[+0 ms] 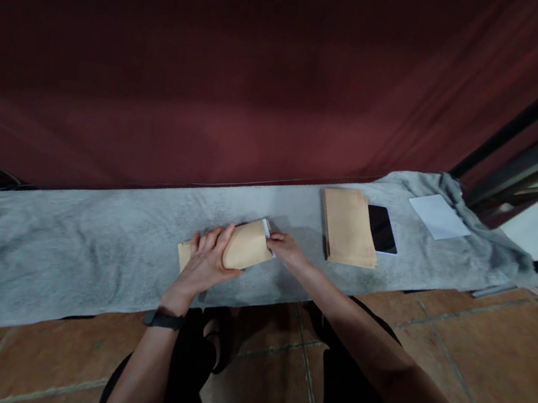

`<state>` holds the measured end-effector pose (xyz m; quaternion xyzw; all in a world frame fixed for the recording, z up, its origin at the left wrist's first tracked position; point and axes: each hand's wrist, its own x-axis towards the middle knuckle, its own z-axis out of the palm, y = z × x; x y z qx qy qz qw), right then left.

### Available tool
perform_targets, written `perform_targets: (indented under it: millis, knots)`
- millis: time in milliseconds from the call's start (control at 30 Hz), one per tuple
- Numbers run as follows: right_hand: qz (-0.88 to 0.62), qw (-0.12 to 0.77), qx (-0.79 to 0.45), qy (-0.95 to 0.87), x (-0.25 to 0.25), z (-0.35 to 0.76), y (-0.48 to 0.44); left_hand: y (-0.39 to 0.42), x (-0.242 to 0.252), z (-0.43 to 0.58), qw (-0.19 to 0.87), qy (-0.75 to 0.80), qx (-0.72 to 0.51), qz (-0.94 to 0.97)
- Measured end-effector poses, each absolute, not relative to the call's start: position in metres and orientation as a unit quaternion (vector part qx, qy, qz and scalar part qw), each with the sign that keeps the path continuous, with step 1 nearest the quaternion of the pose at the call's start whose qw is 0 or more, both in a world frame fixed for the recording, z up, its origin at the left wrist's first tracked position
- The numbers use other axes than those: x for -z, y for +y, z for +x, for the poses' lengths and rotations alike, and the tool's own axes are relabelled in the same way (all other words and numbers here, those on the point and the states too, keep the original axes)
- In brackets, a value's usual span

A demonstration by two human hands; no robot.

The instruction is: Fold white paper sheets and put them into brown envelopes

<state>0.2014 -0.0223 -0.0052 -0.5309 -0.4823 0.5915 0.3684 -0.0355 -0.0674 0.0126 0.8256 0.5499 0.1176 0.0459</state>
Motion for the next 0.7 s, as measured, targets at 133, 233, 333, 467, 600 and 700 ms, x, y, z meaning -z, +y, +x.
perform_targets:
  millis: [133, 233, 333, 467, 600, 700]
  knots:
    - [-0.527, 0.321, -0.608, -0.5, 0.001, 0.203, -0.023, -0.065, -0.009, -0.036, 0.052, 0.541, -0.125, 0.83]
    - [-0.534, 0.295, -0.613, -0.502, 0.0, 0.202, -0.02, -0.064, -0.007, -0.036, 0.044, 0.531, -0.126, 0.837]
    - [-0.553, 0.269, -0.598, -0.514, 0.002, 0.201, -0.018, -0.064, -0.008, -0.035, 0.039, 0.525, -0.125, 0.841]
    - [-0.571, 0.244, -0.571, -0.537, 0.009, 0.201, -0.018, -0.064, -0.012, -0.032, 0.044, 0.52, -0.124, 0.844]
    - [-0.566, 0.243, -0.561, -0.553, 0.019, 0.199, -0.017, -0.065, -0.016, -0.029, 0.053, 0.519, -0.129, 0.843]
    - [-0.563, 0.25, -0.556, -0.558, 0.024, 0.198, -0.018, -0.064, -0.018, -0.029, 0.05, 0.523, -0.122, 0.842]
